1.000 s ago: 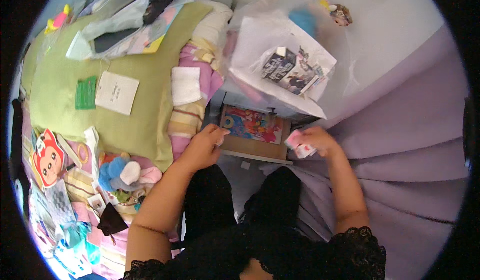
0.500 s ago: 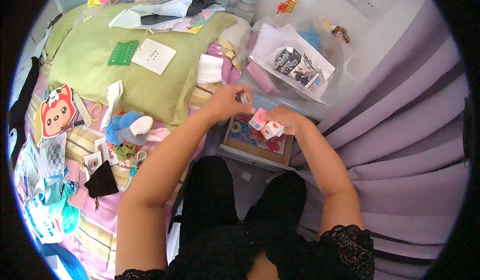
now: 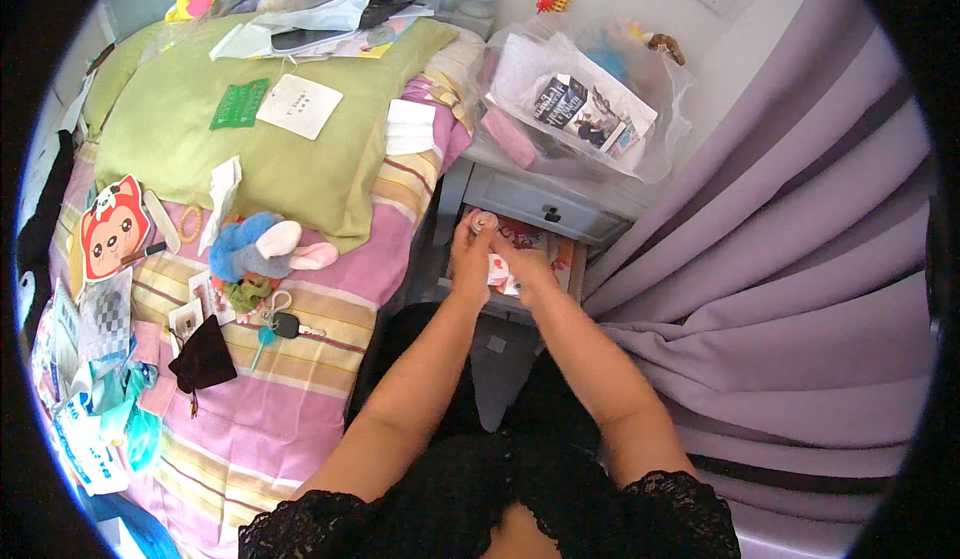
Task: The person sits on a bed and organizes various small items, including cards, stickers, and packaged goods, by placing them into a bedside drawer. They handle a plush toy, a colorful card, and several small packets, sorting them into the drawer one by one.
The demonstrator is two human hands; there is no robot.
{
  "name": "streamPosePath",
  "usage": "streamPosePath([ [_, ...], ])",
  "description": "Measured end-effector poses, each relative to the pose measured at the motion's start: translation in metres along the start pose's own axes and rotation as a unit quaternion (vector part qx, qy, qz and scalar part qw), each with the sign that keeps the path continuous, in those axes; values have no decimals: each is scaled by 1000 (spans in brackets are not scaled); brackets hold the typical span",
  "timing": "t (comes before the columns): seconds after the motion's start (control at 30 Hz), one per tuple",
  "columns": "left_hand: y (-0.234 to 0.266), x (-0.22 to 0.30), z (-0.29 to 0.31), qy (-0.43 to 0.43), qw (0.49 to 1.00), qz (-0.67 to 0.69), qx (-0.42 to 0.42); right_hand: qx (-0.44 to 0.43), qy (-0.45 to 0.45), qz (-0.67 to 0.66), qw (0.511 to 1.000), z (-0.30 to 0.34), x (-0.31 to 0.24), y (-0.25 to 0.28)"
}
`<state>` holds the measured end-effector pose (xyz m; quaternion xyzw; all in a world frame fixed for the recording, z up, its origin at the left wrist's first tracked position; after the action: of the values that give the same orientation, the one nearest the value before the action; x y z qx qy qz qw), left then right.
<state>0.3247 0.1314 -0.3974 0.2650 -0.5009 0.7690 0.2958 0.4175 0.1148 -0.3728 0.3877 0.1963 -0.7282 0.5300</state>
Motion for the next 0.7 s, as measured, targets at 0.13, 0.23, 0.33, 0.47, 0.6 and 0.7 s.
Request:
streamPosePath([
  [0.13,18,-3,-7,25,998,-62,23,77,95,66,990,-10,21,-5],
  [0.23,27,-9,-17,21,992,-123,21,130,147,124,973,-16,25,-11],
  [0.33,23,-5,-13,-7,991,-127,31,164,195,137,957,-21,30,-12],
  [0.47,23,-7,-11,-38,998,-46,36,149,252,99,951,-23,29,-15],
  [0.6,23,-8,-13,-65,998,-4,8,117,226,130,958,-16,26,-12],
  [0.7,26,-12,-13,-17,1000,15,0,84,223,167,957,-32,41,-9],
])
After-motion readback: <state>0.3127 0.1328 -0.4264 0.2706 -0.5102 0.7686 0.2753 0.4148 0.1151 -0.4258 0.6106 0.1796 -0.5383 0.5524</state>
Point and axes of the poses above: each hand's wrist, its own z-axis away from the middle knuckle, its own y-axis out of the back of the hand, x = y × z, the point moved 2 cm from there along -z, towards the middle knuckle, and after that the axes turned 9 degrees about x, right-handed, at the moved point
